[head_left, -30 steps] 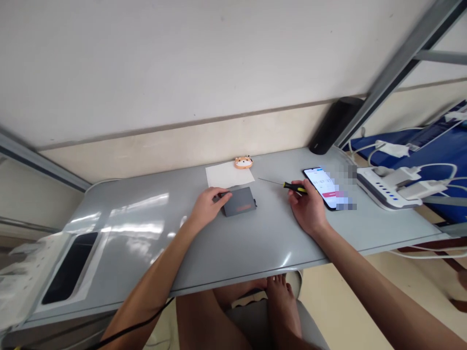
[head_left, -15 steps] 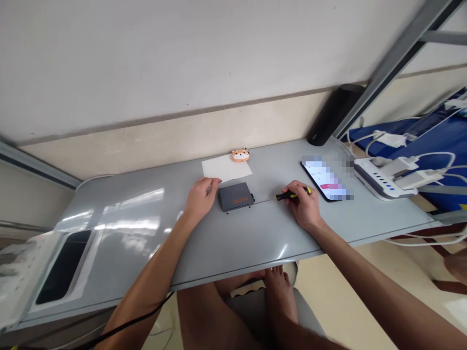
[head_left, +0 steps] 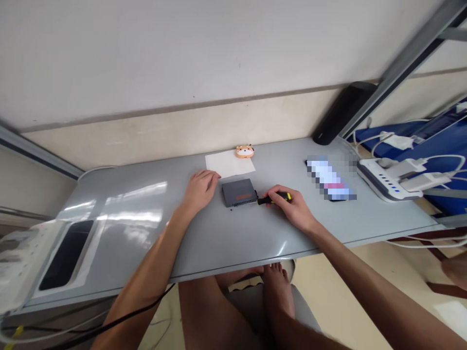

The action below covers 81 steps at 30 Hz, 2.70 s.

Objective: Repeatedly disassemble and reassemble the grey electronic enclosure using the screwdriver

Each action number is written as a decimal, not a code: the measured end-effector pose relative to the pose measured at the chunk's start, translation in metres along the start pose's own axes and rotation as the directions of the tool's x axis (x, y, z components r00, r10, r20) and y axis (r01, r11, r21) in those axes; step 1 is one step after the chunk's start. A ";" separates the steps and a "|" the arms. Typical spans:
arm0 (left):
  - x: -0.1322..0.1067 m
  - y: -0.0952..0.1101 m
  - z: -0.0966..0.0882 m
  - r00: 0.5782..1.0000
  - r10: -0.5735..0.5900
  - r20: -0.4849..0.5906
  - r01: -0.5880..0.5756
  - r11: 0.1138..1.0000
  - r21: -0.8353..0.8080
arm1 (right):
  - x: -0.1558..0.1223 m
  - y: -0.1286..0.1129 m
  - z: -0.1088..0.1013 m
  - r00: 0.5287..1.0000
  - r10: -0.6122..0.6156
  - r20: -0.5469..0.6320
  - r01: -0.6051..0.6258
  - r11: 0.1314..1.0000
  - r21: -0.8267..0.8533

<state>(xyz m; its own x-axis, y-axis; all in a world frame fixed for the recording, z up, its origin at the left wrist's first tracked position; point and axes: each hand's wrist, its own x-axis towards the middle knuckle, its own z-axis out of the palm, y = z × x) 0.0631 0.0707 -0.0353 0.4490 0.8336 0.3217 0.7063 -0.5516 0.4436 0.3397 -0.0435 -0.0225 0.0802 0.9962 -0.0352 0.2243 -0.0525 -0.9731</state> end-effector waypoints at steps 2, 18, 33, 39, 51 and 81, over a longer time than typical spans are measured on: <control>-0.001 0.004 -0.001 0.999 0.043 -0.027 -0.043 0.999 -0.020 | -0.003 -0.002 0.003 1.000 -0.001 0.015 0.001 1.000 -0.009; -0.012 0.034 -0.001 0.962 0.270 0.039 -0.254 0.938 -0.236 | 0.004 0.021 -0.004 0.977 0.157 -0.146 -0.080 0.900 0.428; -0.009 0.022 0.018 0.968 0.239 -0.074 -0.249 0.938 -0.242 | 0.010 0.028 -0.005 0.984 0.127 -0.122 -0.049 0.864 0.500; -0.006 0.025 0.023 0.980 0.192 -0.047 -0.197 0.947 -0.253 | 0.010 0.029 -0.006 0.996 0.070 -0.062 -0.033 0.882 0.471; -0.007 0.033 0.019 0.972 0.231 -0.043 -0.234 0.944 -0.234 | 0.008 0.027 -0.009 0.996 0.062 -0.062 -0.021 0.858 0.513; 0.028 -0.053 0.007 0.998 0.029 -0.050 -0.028 1.000 0.010 | 0.007 0.024 -0.006 0.978 0.193 -0.081 -0.115 0.818 0.564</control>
<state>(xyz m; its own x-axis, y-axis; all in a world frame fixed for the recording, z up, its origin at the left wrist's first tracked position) 0.0422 0.1234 -0.0561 0.4413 0.8151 0.3754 0.6987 -0.5746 0.4262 0.3516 -0.0378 -0.0451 0.2001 0.9582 -0.2044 -0.3731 -0.1184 -0.9202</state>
